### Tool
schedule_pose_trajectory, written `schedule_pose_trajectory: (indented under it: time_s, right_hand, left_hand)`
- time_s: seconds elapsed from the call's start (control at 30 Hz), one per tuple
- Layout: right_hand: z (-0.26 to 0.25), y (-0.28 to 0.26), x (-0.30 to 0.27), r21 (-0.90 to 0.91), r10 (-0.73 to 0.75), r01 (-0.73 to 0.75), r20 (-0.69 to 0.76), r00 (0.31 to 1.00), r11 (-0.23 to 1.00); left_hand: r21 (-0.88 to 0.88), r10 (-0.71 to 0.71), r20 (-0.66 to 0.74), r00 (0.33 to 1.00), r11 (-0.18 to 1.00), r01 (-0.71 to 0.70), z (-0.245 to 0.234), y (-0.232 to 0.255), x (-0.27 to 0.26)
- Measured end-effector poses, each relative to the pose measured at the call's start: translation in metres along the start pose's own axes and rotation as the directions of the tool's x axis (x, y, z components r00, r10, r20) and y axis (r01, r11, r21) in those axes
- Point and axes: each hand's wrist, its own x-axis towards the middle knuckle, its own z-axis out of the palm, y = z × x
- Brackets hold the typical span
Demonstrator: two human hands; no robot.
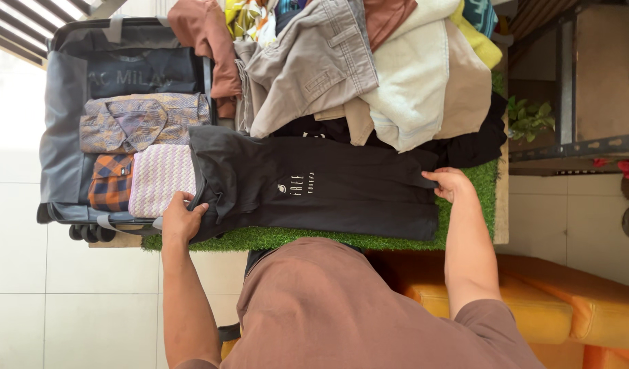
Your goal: The person folds a black t-shirt and a brown garment by hand on a green mat and places the folded t-shirt into a suitcase.
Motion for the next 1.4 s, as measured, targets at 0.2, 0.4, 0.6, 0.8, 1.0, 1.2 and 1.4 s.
schedule_pose_trajectory:
  time_s: [0.2, 0.4, 0.6, 0.8, 1.0, 1.2, 1.4]
  right_hand:
    - [0.003, -0.001, -0.01, 0.237, -0.312, 0.322, -0.078, 0.947, 0.917]
    - [0.015, 0.014, -0.025, -0.015, -0.469, 0.489, -0.308, 0.827, 0.872]
    - [0.033, 0.032, -0.041, -0.174, -0.326, 0.276, -0.512, 0.795, 0.945]
    - [0.051, 0.057, -0.067, -0.214, -0.301, 0.213, -0.606, 0.737, 0.953]
    - [0.07, 0.085, -0.115, -0.243, -0.183, 0.033, -0.627, 0.757, 0.97]
    - [0.072, 0.11, -0.15, -0.069, 0.02, -0.083, -0.632, 0.774, 0.994]
    - [0.064, 0.128, -0.144, 0.02, 0.029, -0.021, -0.627, 0.778, 1.0]
  left_hand:
    - [0.005, 0.024, -0.011, 1.0, 1.0, -0.024, 0.002, -0.006, 0.005]
    - [-0.012, 0.029, -0.002, 1.0, 0.999, -0.029, 0.001, -0.008, 0.003]
    - [-0.029, -0.022, 0.053, 0.998, 0.999, 0.024, -0.006, 0.0, -0.001]
    - [-0.039, 0.033, 0.065, 0.997, 0.999, -0.031, -0.002, -0.01, 0.009]
    - [-0.064, 0.119, 0.045, 0.992, 0.991, -0.116, 0.012, -0.031, 0.02]
    - [-0.128, 0.022, 0.116, 0.993, 0.992, -0.007, 0.005, -0.028, 0.022]
    - [-0.134, 0.105, 0.102, 0.989, 0.987, -0.091, 0.009, -0.037, 0.03]
